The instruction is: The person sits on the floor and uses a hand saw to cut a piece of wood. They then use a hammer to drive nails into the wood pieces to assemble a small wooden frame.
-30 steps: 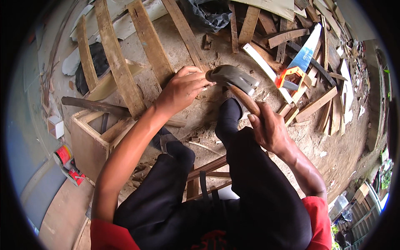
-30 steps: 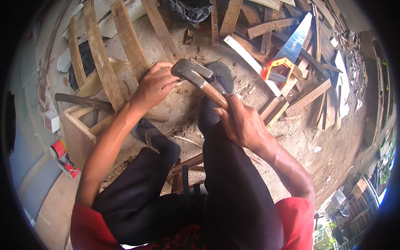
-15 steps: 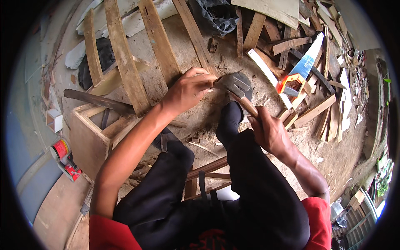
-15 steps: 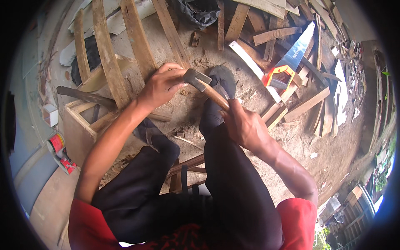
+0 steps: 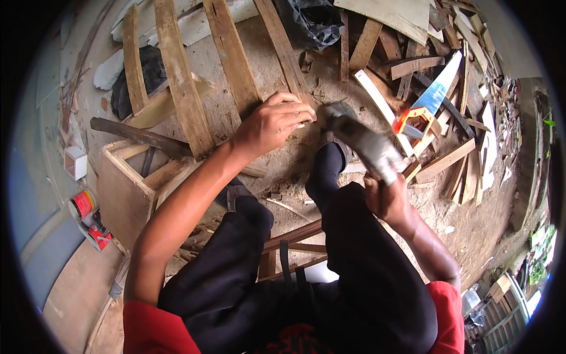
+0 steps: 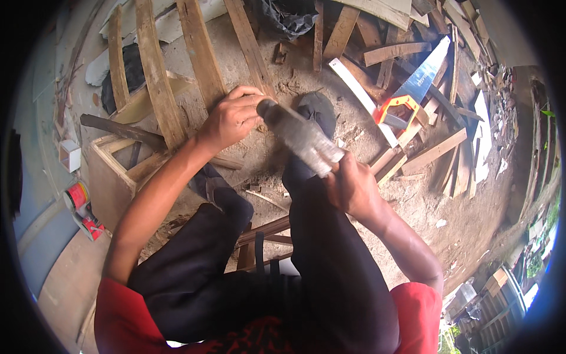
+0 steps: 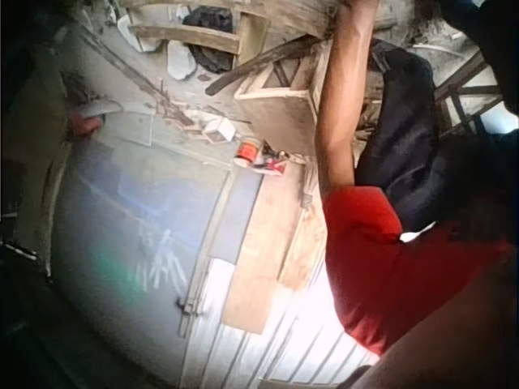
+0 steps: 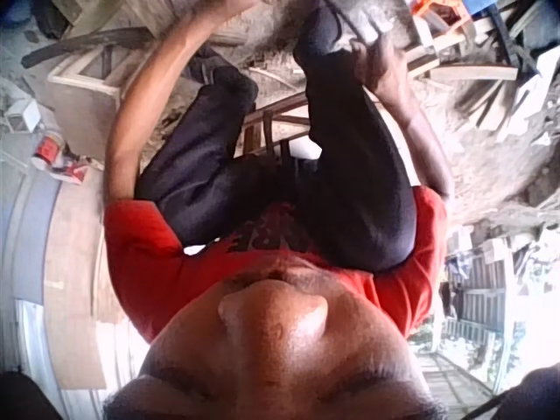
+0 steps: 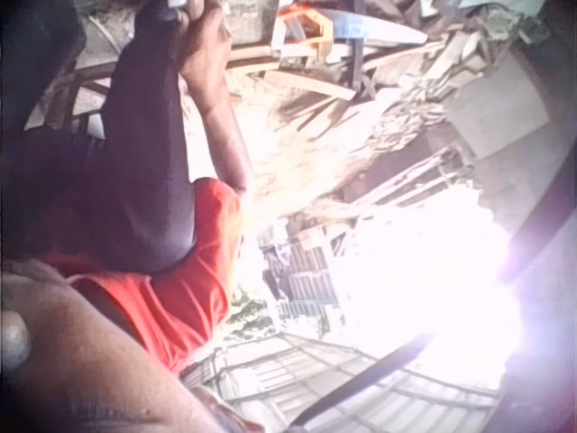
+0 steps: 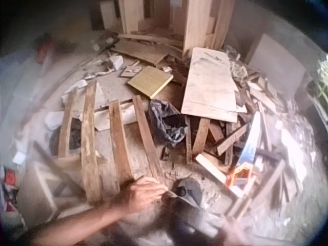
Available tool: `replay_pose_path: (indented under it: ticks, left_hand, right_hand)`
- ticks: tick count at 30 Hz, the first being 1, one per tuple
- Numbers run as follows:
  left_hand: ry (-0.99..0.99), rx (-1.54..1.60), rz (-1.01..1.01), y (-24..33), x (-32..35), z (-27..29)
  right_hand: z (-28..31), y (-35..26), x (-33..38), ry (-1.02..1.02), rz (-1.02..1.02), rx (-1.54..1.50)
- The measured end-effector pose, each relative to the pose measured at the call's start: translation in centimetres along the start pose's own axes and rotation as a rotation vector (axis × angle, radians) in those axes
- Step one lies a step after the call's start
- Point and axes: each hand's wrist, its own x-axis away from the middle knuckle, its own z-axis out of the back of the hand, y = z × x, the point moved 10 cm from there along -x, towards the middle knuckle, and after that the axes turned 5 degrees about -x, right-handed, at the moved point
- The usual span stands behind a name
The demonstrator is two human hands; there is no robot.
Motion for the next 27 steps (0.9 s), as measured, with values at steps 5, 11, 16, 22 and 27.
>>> replay_pose_path:
  ticks: [5,11,16,22,27]
  left_hand:
    - [0.002,-0.052,0.014,-0.1,-0.1,0.0]
    - [-0.004,-0.026,0.017,-0.2,-0.2,-0.1]
    - [0.007,-0.047,-0.006,-0.1,-0.2,0.0]
    - [0.007,0.003,0.051,-0.2,0.1,-0.3]
    - [0.026,-0.015,0.001,0.0,0.2,0.2]
  right_hand:
    - [-0.5,1.9,-1.0,-0.113,-0.170,0.010]
    - [-1.3,1.3,-1.0,-0.146,-0.169,0.081]
    - [1.3,-1.5,-0.2,0.086,0.155,-0.006]
    - [-1.1,2.6,-0.8,-0.108,-0.223,0.036]
    - [1.1,-0.7,0.0,0.072,0.112,0.047]
